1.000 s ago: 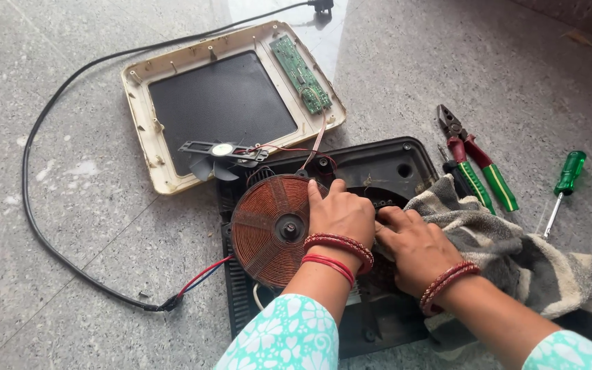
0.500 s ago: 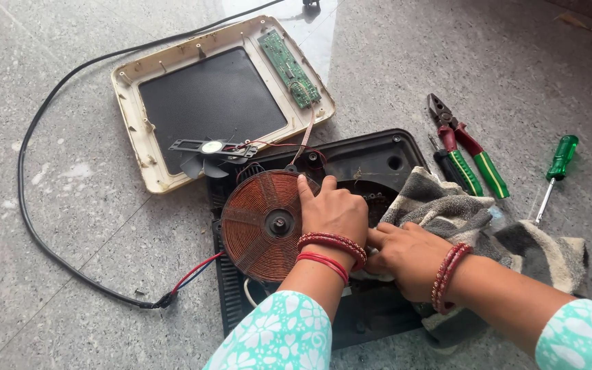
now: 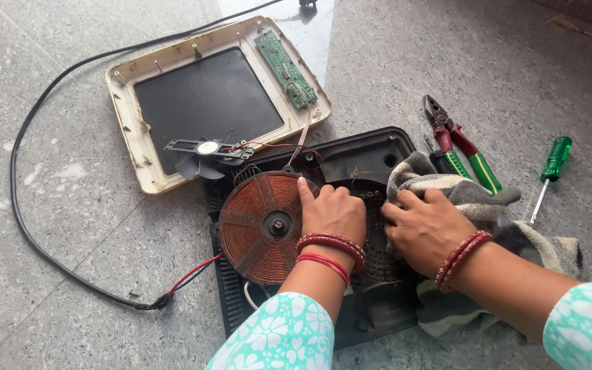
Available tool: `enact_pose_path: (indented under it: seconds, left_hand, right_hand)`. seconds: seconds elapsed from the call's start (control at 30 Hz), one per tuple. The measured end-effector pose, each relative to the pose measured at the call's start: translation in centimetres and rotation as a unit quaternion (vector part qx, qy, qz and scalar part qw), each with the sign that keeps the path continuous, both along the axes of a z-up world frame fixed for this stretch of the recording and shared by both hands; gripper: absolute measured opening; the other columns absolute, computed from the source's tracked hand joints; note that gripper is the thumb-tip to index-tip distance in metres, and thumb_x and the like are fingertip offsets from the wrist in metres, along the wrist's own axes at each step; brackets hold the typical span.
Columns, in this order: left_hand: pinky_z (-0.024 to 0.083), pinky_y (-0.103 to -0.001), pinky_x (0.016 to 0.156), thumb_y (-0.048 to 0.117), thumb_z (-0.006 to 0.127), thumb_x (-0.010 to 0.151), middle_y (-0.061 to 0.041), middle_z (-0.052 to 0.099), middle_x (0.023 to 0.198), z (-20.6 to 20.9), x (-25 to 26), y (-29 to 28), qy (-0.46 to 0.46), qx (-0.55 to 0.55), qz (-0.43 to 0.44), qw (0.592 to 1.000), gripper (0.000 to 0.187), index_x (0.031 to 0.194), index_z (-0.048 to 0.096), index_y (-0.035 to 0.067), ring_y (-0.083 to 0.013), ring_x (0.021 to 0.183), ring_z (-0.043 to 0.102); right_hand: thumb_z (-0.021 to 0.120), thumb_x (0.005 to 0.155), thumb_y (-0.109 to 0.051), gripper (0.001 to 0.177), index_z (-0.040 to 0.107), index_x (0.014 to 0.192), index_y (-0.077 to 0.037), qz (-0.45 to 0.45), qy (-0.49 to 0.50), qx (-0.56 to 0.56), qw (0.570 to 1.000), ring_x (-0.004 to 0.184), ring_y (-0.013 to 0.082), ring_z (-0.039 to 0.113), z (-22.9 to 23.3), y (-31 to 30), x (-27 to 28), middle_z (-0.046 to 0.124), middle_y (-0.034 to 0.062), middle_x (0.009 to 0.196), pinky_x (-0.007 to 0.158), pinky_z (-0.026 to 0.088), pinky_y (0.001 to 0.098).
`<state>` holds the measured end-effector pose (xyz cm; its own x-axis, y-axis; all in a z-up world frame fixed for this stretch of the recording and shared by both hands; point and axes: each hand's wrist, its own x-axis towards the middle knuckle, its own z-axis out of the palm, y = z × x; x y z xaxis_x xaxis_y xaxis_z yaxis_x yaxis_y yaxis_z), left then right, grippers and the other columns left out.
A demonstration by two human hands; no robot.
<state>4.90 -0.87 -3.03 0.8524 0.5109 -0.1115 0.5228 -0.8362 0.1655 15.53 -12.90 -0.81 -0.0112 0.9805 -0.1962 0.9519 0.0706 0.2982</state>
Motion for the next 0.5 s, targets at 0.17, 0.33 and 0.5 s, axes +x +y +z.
enact_pose_path:
  seconds: [0.17,0.33,0.5]
  left_hand:
    - [0.019,-0.064,0.121,0.020,0.060,0.094,-0.006,0.069,0.111,-0.5,0.1,0.1,-0.007,-0.021,0.003,1.000,0.021,0.100,0.079,0.016,-0.0269,0.115,0.060]
    - [0.021,-0.064,0.119,0.022,0.063,0.092,-0.005,0.069,0.110,-0.4,0.0,0.3,-0.015,-0.008,-0.004,1.000,0.019,0.100,0.079,0.015,-0.0261,0.114,0.061]
    - [0.020,-0.064,0.120,0.022,0.067,0.086,-0.003,0.069,0.110,-0.3,0.2,0.2,0.003,-0.001,-0.010,1.000,0.020,0.101,0.078,0.016,-0.0248,0.114,0.060]
  right_hand:
    - [0.057,0.086,-0.013,0.031,0.065,0.115,-0.004,-0.024,0.192,0.102,0.976,0.110,0.0258,0.063,-3.4,-0.4,-1.3,0.065,0.0117,0.120,0.096,0.052,0.0384]
    - [0.057,0.081,-0.013,0.041,0.062,0.122,-0.007,0.148,0.249,0.112,0.950,0.119,0.0316,0.062,-2.9,-1.3,0.7,0.060,0.0171,0.130,0.097,0.051,0.0410]
    - [0.058,0.075,-0.022,0.049,0.068,0.123,-0.019,0.253,0.113,0.076,0.958,0.114,0.0339,0.062,-2.0,-0.2,3.5,0.059,0.0155,0.128,0.086,0.050,0.0464]
